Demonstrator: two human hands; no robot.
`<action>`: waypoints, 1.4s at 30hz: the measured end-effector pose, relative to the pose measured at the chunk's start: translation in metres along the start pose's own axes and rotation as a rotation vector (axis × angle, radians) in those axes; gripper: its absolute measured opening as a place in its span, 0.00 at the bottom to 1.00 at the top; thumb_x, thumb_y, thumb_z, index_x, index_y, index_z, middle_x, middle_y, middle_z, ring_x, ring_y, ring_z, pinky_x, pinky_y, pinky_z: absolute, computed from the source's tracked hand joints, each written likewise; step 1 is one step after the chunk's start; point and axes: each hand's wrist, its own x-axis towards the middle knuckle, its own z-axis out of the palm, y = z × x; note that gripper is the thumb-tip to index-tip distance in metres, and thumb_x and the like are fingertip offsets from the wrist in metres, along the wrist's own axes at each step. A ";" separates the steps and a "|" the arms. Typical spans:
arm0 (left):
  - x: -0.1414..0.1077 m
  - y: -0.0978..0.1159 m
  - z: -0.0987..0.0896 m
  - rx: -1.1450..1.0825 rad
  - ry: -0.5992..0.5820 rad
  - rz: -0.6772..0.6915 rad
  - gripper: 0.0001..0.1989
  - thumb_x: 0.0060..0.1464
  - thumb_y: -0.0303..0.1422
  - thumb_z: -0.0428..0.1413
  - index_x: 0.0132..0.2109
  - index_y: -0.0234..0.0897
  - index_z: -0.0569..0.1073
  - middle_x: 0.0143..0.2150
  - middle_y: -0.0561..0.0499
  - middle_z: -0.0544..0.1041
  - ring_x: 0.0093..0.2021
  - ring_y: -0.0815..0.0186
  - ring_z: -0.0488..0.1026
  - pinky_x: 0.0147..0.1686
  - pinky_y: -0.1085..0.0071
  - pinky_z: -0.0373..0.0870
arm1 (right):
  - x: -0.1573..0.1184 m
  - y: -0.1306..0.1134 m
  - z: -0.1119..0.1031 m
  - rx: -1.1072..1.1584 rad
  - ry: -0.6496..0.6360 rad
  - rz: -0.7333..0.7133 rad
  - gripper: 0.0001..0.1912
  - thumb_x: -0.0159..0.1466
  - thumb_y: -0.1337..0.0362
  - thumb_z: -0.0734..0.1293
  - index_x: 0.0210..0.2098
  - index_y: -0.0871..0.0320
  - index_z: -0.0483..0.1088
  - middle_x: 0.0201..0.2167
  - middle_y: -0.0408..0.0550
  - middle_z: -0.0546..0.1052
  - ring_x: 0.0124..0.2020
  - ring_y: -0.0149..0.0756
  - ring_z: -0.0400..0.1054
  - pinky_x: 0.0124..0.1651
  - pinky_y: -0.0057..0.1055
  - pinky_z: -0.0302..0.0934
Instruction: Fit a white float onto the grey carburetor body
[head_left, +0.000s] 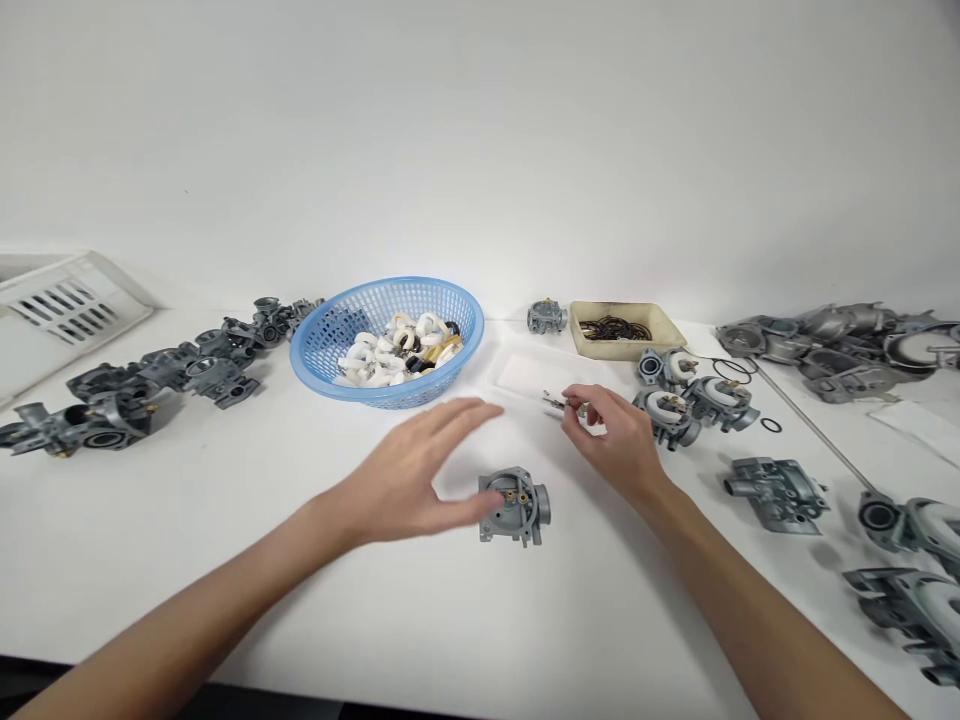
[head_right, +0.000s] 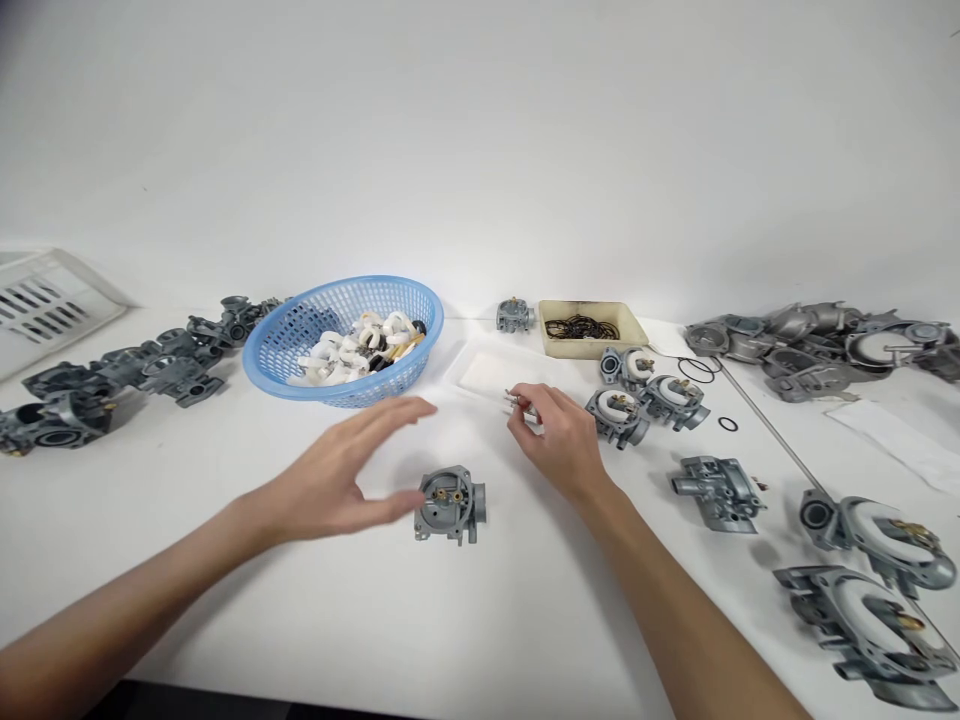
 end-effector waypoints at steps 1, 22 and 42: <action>0.002 -0.006 -0.009 0.023 0.054 -0.009 0.32 0.62 0.47 0.57 0.68 0.45 0.57 0.66 0.46 0.67 0.64 0.56 0.67 0.62 0.58 0.68 | 0.000 0.003 0.000 -0.019 -0.001 -0.009 0.08 0.67 0.71 0.64 0.45 0.57 0.72 0.33 0.44 0.77 0.30 0.32 0.68 0.39 0.31 0.63; 0.043 -0.174 -0.079 0.420 -0.136 -0.390 0.20 0.58 0.40 0.54 0.55 0.38 0.73 0.49 0.45 0.78 0.50 0.56 0.74 0.51 0.61 0.68 | 0.054 0.026 0.017 -0.111 -0.605 0.220 0.11 0.64 0.61 0.65 0.31 0.53 0.78 0.33 0.44 0.80 0.33 0.36 0.70 0.33 0.32 0.55; 0.109 -0.148 -0.035 0.527 -0.336 -0.352 0.19 0.64 0.40 0.58 0.56 0.34 0.73 0.52 0.43 0.75 0.54 0.56 0.72 0.54 0.53 0.70 | 0.074 0.018 0.002 0.014 -0.600 0.331 0.15 0.68 0.60 0.62 0.37 0.58 0.80 0.37 0.48 0.81 0.35 0.37 0.72 0.36 0.30 0.59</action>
